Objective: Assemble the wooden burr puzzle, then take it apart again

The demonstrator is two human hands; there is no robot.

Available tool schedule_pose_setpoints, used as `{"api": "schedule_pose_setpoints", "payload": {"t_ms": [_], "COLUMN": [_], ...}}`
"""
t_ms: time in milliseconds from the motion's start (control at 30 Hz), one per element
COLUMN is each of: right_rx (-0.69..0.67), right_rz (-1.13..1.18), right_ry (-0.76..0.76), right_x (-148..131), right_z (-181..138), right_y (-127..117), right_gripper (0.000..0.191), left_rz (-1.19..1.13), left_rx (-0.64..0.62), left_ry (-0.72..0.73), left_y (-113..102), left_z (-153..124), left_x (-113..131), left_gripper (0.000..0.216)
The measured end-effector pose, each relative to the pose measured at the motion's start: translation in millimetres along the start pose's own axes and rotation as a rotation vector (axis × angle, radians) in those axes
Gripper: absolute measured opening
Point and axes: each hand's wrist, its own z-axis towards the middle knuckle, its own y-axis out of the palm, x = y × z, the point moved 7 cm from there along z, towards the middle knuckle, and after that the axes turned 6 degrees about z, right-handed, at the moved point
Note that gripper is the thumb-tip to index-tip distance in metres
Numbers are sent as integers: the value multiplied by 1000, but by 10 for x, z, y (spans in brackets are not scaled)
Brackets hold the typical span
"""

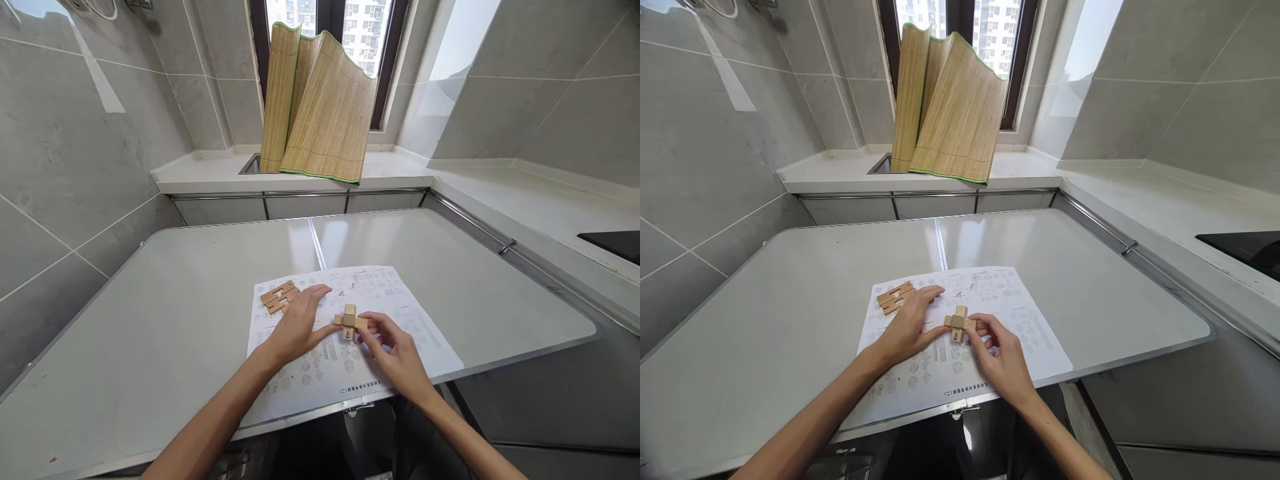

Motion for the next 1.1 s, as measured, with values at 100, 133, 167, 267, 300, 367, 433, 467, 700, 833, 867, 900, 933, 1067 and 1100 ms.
{"api": "schedule_pose_setpoints", "payload": {"t_ms": [100, 133, 167, 267, 300, 367, 433, 467, 700, 833, 867, 900, 933, 1067, 1100], "right_rx": [-24, -30, -38, -73, -84, -89, -76, -67, -36, -12, -12, -13, -12, -7, -8], "right_rz": [109, 142, 173, 225, 227, 218, 205, 202, 158, 99, 86, 76, 70, 71, 74], "right_ry": [34, 32, 29, 31, 35, 45, 52, 54, 50, 43, 41, 40, 38, 36, 32], "right_x": [41, 51, 59, 80, 84, 89, 93, 95, 52, -9, -20, -27, -32, -31, -32], "right_z": [-36, -31, -23, 4, 11, 22, 31, 34, 25, 10, 8, 7, 7, 14, 16], "right_y": [71, 81, 88, 101, 103, 100, 88, 82, 41, 16, 15, 14, 11, 3, 4], "right_gripper": [40, 40, 41, 43, 43, 44, 45, 45, 40, 39, 38, 38, 38, 35, 34], "left_rz": [4, 4, 3, 10, 18, 33, 47, 54, 80, 58, 50, 43, 36, 9, 6], "left_rx": [-70, -87, -98, -111, -112, -115, -116, -116, -120, -124, -130, -134, -139, -163, -176], "left_ry": [46, 63, 83, 146, 162, 185, 201, 207, 218, 209, 199, 184, 166, 126, 130], "left_y": [-5, -11, -19, -31, -28, -10, 10, 20, 58, 40, 32, 22, 13, 0, 9], "left_z": [36, 53, 70, 114, 124, 136, 143, 146, 156, 153, 154, 156, 157, 152, 147], "left_x": [73, 105, 139, 222, 235, 243, 234, 228, 205, 223, 227, 228, 228, 229, 232], "left_gripper": [60, 55, 49, 27, 21, 14, 13, 13, 13, 15, 19, 24, 31, 60, 66]}}
